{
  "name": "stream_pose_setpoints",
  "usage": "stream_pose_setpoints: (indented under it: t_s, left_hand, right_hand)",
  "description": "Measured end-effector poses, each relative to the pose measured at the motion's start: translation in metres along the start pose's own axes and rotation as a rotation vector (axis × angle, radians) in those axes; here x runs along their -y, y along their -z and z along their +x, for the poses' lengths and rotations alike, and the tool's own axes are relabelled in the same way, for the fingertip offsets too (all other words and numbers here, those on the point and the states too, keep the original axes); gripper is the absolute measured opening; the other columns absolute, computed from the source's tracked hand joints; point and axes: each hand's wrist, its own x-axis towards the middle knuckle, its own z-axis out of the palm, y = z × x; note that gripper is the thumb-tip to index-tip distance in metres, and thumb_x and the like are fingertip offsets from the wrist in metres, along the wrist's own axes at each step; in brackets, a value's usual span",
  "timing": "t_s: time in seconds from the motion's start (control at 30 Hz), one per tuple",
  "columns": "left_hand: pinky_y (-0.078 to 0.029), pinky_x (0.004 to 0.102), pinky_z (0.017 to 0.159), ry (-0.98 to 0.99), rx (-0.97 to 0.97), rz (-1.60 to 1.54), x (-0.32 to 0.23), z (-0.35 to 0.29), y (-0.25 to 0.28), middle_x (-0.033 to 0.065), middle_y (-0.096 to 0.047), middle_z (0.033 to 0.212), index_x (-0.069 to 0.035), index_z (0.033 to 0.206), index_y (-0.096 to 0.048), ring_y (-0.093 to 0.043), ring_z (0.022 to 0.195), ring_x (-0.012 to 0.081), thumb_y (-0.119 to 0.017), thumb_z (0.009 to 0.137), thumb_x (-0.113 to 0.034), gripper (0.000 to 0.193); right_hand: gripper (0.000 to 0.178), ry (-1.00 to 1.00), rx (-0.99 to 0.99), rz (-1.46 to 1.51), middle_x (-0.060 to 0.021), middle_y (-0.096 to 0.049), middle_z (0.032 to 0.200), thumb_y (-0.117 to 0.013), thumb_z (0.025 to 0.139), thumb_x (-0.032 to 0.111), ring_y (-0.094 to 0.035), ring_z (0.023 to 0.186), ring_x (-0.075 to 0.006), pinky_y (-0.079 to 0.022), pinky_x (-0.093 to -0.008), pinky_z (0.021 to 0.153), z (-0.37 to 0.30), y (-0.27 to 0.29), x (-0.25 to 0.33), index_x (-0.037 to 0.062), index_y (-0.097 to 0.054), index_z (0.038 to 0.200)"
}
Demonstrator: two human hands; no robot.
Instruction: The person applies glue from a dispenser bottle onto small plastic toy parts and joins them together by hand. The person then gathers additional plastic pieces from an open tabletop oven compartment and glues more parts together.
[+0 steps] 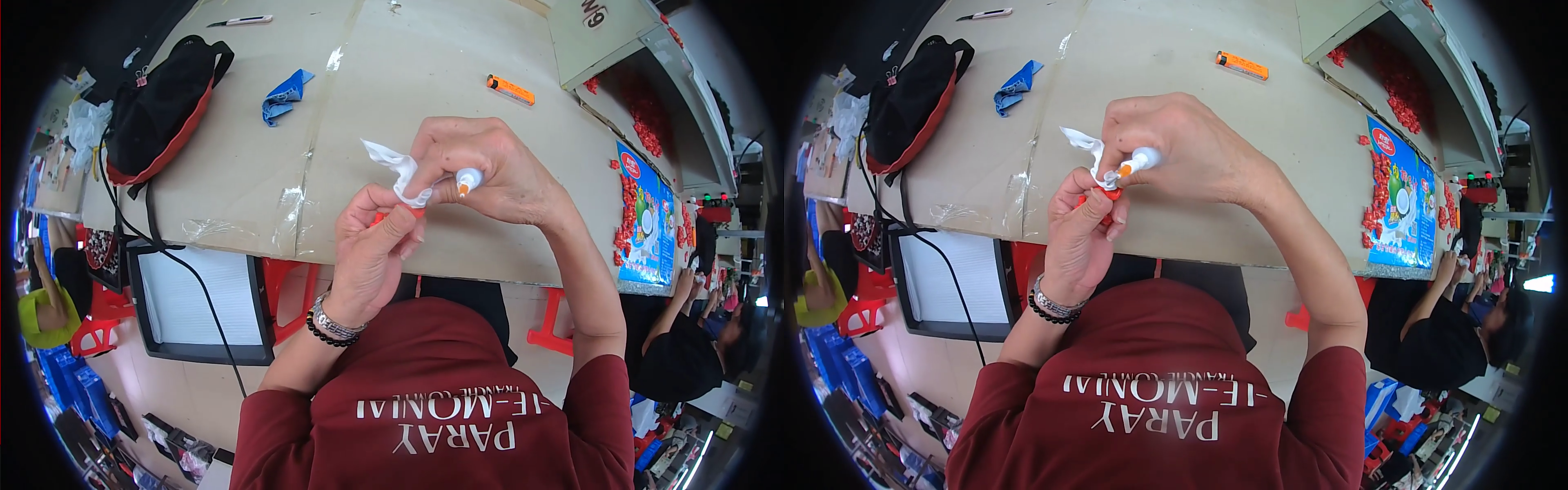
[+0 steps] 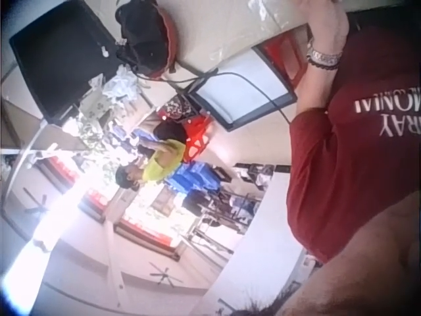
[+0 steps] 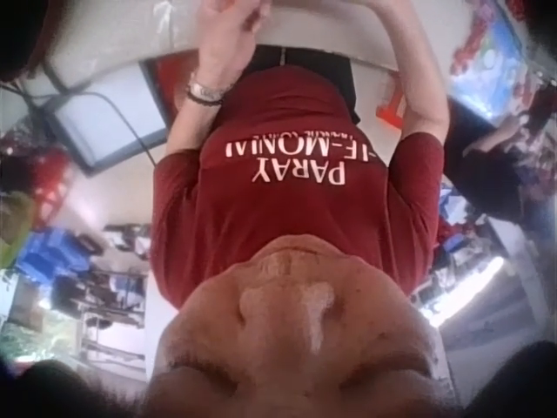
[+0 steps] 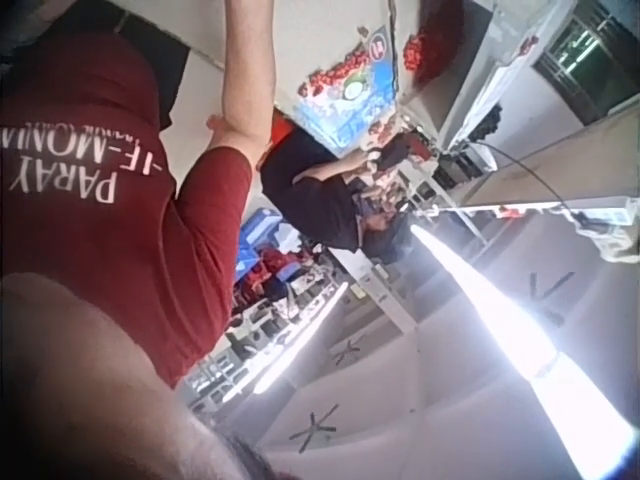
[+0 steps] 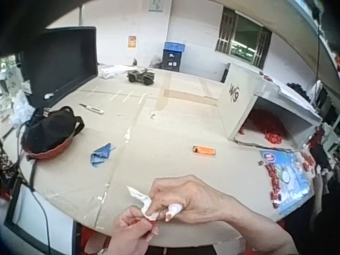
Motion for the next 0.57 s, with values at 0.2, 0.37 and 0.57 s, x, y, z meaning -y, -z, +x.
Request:
stream_pose_setpoints:
  t_s: [0.2,0.37,0.57]
  left_hand:
    - [-0.038,0.0232,0.056,-0.037,-0.034,-0.061,0.0,-0.001,-0.001,0.0067,-0.065,0.09,-0.008,0.098,-0.059,-0.056,0.07,0.0107,-0.071,0.091,-0.013,0.015]
    - [-0.04,0.0228,0.057,-0.104,0.005,0.026,-0.009,0.002,0.0,0.0102,-0.067,0.095,-0.007,0.099,-0.058,-0.057,0.071,0.0108,-0.071,0.088,-0.005,0.017]
    - [-0.044,0.0229,0.059,-0.102,0.022,0.085,-0.002,-0.003,-0.002,0.0131,-0.067,0.102,-0.007,0.102,-0.057,-0.059,0.073,0.0109,-0.071,0.086,0.001,0.022]
  right_hand:
    - [0.018,-0.033,0.016,-0.026,-0.0031,-0.06,0.082,-0.077,0.071,0.001,-0.061,0.075,-0.0164,-0.048,-0.0299,0.063,-0.008,0.005,-0.009,0.0095,-0.073,0.086]
    - [0.018,-0.257,-0.214,-0.043,-0.0053,-0.067,0.09,-0.072,0.074,0.002,-0.065,0.085,-0.0233,-0.05,-0.0344,0.076,-0.007,0.008,-0.019,0.0065,-0.072,0.09]
    - [0.037,-0.344,-0.384,-0.222,-0.0153,-0.058,0.129,-0.072,0.075,0.004,-0.061,0.112,-0.0314,-0.049,-0.0371,0.094,-0.005,0.001,-0.033,0.0083,-0.068,0.112]
